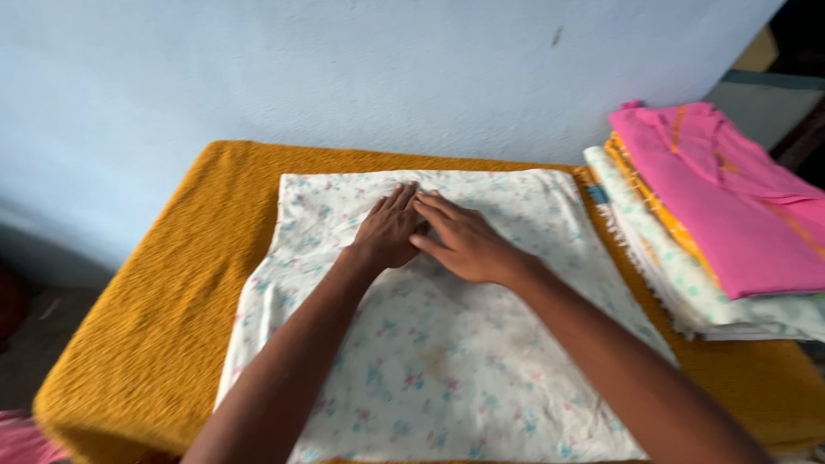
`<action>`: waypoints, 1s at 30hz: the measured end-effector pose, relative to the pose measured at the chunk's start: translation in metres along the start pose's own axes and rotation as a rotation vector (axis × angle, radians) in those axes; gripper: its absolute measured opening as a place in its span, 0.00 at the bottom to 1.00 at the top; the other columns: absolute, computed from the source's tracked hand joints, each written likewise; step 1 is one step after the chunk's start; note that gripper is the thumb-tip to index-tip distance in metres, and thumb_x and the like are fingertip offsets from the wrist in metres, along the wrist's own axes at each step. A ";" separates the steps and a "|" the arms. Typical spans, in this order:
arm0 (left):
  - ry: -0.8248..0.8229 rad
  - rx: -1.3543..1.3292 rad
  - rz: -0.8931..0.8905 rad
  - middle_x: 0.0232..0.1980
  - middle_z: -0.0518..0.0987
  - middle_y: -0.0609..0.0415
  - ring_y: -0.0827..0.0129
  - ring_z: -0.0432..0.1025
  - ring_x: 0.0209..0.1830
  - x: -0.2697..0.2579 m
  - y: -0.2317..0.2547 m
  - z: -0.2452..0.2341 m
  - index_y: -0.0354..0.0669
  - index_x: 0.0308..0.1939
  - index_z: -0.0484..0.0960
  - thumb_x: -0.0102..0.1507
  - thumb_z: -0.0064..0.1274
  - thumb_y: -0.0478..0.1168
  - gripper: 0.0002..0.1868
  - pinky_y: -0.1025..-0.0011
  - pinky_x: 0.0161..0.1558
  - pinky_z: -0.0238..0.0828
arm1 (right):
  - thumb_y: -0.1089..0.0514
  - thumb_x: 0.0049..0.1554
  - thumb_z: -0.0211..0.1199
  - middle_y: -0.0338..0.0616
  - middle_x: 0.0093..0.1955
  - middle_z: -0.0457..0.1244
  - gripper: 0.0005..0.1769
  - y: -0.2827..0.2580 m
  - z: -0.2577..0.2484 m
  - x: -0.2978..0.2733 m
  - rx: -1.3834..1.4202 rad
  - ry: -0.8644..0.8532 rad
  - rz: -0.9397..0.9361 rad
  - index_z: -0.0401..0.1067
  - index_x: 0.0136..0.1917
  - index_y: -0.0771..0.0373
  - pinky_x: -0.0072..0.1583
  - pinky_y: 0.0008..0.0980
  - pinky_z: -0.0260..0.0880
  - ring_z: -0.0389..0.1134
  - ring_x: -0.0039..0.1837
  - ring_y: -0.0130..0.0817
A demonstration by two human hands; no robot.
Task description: The person folds a white floral-patterned sheet on a yellow-covered surface, smoothing and aligning edges before stacking it with other folded linens. They then unfold a black-and-white checkered cloth and begin folding it.
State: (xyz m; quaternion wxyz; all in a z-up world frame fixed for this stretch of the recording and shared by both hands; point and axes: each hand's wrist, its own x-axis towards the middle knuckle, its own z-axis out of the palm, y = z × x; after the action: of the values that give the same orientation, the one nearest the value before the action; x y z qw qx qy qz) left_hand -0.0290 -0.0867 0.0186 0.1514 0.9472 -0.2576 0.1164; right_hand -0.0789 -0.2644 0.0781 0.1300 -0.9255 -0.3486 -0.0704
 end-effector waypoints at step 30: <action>0.124 0.027 -0.360 0.84 0.39 0.41 0.53 0.31 0.84 0.005 -0.037 0.003 0.40 0.80 0.42 0.71 0.30 0.63 0.42 0.51 0.79 0.24 | 0.22 0.62 0.32 0.51 0.87 0.28 0.54 0.151 0.011 -0.033 -0.204 -0.101 0.458 0.33 0.83 0.65 0.80 0.51 0.31 0.28 0.86 0.44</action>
State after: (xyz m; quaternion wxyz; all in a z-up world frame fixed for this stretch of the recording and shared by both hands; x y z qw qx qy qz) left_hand -0.0051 -0.0595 0.0094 0.1727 0.9709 -0.0726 0.1490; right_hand -0.0028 -0.3905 0.0312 0.0311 -0.9910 -0.1270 -0.0276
